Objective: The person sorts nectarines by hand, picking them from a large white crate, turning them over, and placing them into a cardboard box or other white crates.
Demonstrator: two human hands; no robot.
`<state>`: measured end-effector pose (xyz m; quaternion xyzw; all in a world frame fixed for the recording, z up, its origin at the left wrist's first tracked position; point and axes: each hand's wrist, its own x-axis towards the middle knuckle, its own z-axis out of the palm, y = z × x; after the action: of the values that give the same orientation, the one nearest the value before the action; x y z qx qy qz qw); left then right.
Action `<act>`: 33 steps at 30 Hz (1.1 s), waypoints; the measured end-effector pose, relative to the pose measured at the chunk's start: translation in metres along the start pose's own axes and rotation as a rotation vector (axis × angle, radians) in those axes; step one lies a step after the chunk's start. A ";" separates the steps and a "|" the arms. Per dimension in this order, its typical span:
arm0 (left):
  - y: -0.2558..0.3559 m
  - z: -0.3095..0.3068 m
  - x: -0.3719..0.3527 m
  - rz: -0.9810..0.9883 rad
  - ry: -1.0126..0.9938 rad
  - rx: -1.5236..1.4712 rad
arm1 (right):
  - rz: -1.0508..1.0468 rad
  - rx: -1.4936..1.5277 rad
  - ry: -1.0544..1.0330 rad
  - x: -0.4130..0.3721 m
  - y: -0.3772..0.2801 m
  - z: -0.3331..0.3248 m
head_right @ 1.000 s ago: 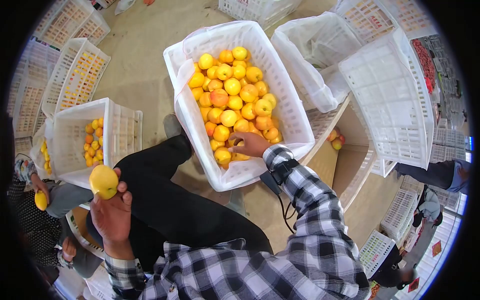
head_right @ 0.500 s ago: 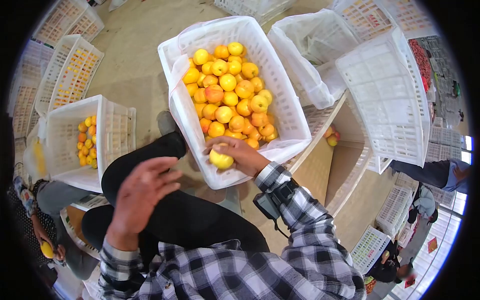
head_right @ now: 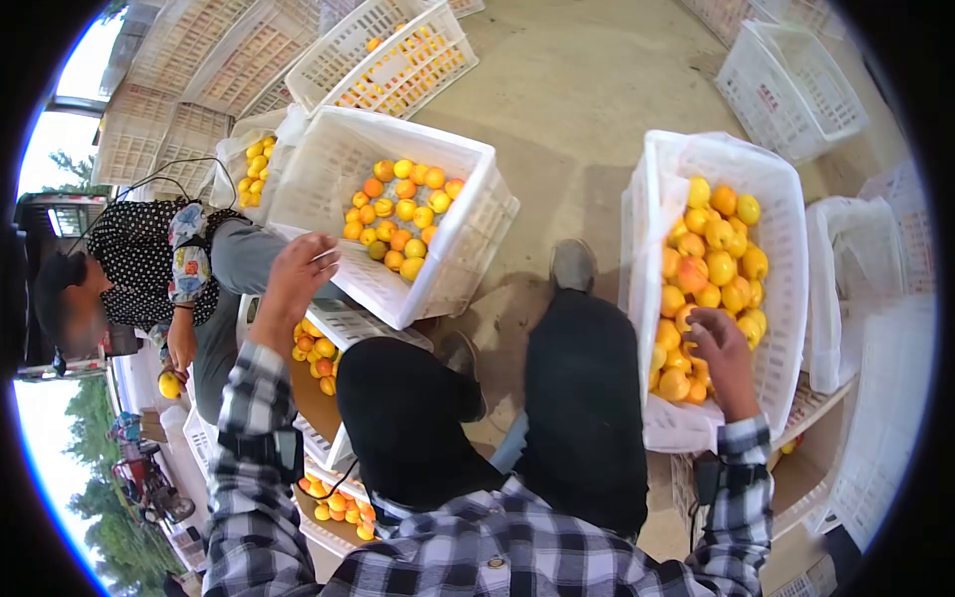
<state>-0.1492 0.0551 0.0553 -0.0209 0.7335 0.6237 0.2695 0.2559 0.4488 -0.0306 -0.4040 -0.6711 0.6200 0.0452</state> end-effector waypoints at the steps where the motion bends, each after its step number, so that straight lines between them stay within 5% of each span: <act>1: -0.009 -0.005 0.019 -0.034 0.030 0.137 | -0.062 0.005 -0.002 0.000 -0.026 0.008; 6: -0.085 -0.025 0.147 0.001 -0.092 0.704 | -0.259 0.003 -0.121 0.013 -0.134 0.073; 8: -0.115 -0.021 0.186 0.331 -0.117 0.882 | -0.298 -0.017 -0.227 0.040 -0.149 0.104; 13: -0.170 -0.018 0.263 0.252 -0.181 0.990 | -0.379 -0.372 -0.365 0.135 -0.176 0.173; 18: -0.209 -0.014 0.287 0.324 -0.055 1.261 | -1.194 -0.722 -0.409 0.219 -0.178 0.259; 23: -0.224 0.007 0.292 0.140 -0.162 1.343 | -1.235 -0.681 -0.610 0.238 -0.141 0.321; 25: -0.225 0.011 0.291 0.056 -0.181 1.366 | -1.077 -0.951 -0.712 0.231 -0.136 0.323; 30: -0.208 0.020 0.285 0.096 -0.236 1.427 | -1.173 -0.817 -0.631 0.213 -0.124 0.331; 33: -0.199 0.029 0.280 0.220 -0.260 1.512 | -1.068 -0.897 -0.780 0.196 -0.126 0.336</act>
<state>-0.3047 0.1237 -0.2444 0.3150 0.9203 -0.0259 0.2307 -0.1255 0.3105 -0.0837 0.2382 -0.9268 0.2822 -0.0688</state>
